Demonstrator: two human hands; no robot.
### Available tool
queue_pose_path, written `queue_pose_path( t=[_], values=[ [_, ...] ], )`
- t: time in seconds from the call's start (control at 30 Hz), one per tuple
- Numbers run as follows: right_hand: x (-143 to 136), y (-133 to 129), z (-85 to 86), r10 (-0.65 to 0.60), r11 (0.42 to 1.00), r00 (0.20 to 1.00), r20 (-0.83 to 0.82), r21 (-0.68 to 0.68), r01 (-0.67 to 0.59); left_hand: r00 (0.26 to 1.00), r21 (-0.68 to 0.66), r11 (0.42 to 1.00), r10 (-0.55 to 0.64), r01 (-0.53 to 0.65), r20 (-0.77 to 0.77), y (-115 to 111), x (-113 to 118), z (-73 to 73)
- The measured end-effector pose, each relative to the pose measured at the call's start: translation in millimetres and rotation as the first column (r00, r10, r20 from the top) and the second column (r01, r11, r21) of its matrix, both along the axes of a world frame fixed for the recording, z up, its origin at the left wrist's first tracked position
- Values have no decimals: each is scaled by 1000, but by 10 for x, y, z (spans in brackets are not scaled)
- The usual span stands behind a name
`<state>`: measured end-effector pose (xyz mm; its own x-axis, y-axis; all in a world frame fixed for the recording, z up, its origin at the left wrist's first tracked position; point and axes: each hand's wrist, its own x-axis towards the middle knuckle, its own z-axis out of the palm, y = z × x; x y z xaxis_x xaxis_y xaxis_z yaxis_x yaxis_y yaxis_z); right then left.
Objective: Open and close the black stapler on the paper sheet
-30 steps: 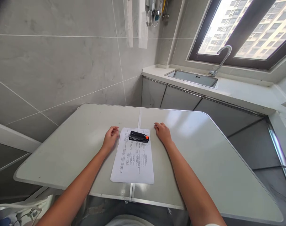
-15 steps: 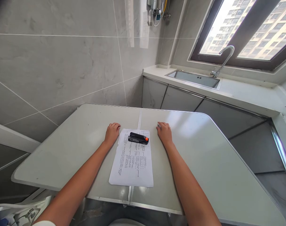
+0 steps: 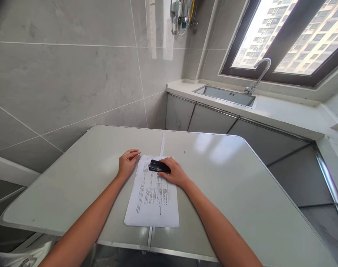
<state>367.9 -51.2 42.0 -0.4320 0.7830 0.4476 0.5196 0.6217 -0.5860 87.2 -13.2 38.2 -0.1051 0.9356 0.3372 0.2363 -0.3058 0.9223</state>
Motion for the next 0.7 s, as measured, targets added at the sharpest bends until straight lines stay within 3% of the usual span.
queue_pose_path(
  t=[0.2,0.4,0.53,0.7],
  values=[
    [17,153,23,18,998,994,112,-70,-10,987,-40,993,-119,116,-105,-42,34,31],
    [30,227,-77,17,993,996,-83,-112,-26,971,-54,981,-190,184,-142,-66,34,88],
    [95,271,-126,-121,975,952,-281,-213,61,958,-49,966,-258,254,-124,-94,123,78],
    [158,335,-111,-317,932,856,-408,-300,203,981,57,990,-123,132,-148,-132,240,87]
  ],
)
